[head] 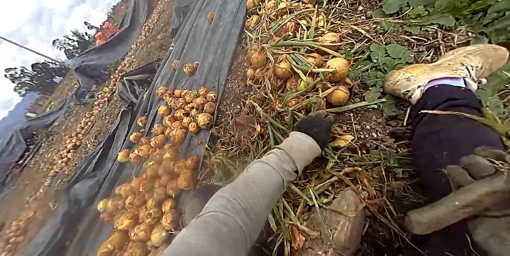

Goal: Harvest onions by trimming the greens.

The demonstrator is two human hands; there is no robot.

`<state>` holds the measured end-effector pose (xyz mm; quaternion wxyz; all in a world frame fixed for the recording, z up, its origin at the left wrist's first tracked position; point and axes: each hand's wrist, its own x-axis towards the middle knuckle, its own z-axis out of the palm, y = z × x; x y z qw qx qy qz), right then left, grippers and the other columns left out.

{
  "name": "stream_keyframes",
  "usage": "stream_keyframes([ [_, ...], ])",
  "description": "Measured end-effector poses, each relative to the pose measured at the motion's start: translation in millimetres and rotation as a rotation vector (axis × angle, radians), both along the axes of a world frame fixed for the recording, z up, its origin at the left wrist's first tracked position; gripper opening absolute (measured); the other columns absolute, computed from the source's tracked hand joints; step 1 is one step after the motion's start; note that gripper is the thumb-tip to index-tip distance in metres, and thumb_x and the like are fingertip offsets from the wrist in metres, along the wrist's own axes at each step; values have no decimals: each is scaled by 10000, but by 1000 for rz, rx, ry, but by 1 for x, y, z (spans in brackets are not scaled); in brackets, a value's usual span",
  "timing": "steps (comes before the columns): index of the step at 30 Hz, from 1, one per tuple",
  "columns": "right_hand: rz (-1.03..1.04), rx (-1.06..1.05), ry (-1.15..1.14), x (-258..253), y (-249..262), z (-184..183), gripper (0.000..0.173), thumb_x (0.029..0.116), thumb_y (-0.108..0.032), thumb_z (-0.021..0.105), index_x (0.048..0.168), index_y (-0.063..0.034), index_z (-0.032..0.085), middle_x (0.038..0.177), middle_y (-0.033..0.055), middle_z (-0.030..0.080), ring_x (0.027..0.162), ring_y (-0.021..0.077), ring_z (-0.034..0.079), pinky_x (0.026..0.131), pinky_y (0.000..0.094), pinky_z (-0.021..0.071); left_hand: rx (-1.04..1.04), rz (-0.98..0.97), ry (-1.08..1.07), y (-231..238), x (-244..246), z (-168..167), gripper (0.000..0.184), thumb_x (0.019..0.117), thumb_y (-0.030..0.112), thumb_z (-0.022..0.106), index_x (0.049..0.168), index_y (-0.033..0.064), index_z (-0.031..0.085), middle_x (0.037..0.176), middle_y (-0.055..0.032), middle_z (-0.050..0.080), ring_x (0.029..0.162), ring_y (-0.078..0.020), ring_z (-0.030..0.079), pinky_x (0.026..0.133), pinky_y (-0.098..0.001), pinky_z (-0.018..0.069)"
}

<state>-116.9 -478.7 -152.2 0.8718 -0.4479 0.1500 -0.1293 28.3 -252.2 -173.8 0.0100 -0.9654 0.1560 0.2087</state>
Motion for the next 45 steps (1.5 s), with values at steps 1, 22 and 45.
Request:
stream_keyframes([
  [1, -3, 43, 79, 2, 1, 0, 251, 1089, -143, 305, 1190, -106, 531, 1016, -13, 694, 917, 125, 719, 854, 324, 618, 88, -70, 33, -11, 16, -18, 604, 942, 124, 678, 1515, 206, 505, 1581, -119, 445, 1406, -365, 468, 1057, -576, 460],
  [22, 538, -943, 152, -6, 120, -16, 536, 909, -603, 590, 1061, -108, 729, 862, 82, 718, 816, 238, 706, 742, 551, 564, -333, -74, 8, 48, -122, 91, 588, 704, 264, 906, 1185, 2, 691, 1211, -176, 679, 1192, -310, 614, 1082, -469, 446],
  [45, 924, -291, 387, -37, 156, -24, 453, 1072, -427, 490, 869, -45, 624, 576, 56, 567, 422, 147, 533, 407, 304, 485, -1005, 748, 349, 89, -195, 81, 733, 697, -84, 775, 1371, 40, 513, 1115, -97, 658, 908, -131, 659, 798, -294, 575],
])
